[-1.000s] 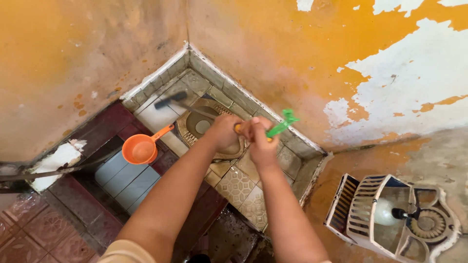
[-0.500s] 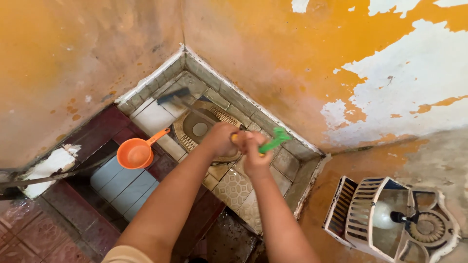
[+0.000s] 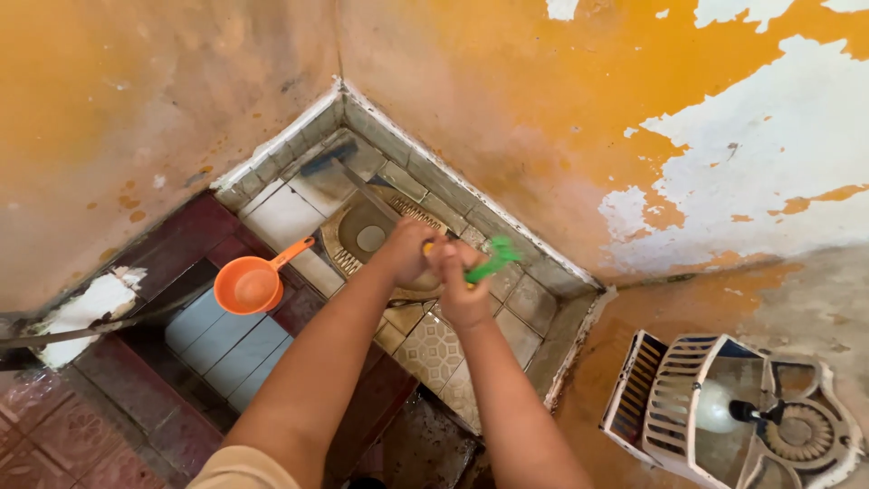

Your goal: Scrub the floor tile in a bathroom area using a hand brush and cleaning liquid.

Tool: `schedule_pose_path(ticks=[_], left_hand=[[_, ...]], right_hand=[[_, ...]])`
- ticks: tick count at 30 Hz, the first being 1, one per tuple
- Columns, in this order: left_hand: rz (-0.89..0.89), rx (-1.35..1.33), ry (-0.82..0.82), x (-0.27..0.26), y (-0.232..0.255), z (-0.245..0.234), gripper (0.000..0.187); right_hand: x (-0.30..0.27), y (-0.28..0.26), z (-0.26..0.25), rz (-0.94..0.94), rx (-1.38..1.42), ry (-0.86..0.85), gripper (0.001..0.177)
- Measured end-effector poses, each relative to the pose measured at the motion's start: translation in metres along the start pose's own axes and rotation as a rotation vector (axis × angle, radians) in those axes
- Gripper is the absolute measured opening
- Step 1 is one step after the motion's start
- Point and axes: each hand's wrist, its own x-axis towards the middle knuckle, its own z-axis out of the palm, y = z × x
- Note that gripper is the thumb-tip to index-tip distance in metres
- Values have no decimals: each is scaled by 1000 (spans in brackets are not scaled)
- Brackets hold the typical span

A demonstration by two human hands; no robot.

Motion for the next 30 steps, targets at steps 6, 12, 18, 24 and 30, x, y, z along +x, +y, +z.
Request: schedule_pose_path(ticks=[6,12,18,24,30], left_hand=[[74,-199,-146,9,67,-33,22],[5,64,-146,19,-15,1,18],[-78,-125,-314,18,55,-16,22],[-38,26,-221,16,61,-31,18],[36,53,-53,0,-4,17,13]], right_hand=[[0,-83,0,-94,135,76,36],[16,11,17,-152,212,46,35],[0,-45,-15,-108,312,126,39],[-3,-13,-3,-97,-60,197,30],[-5,6,1,-79,215,34,35]])
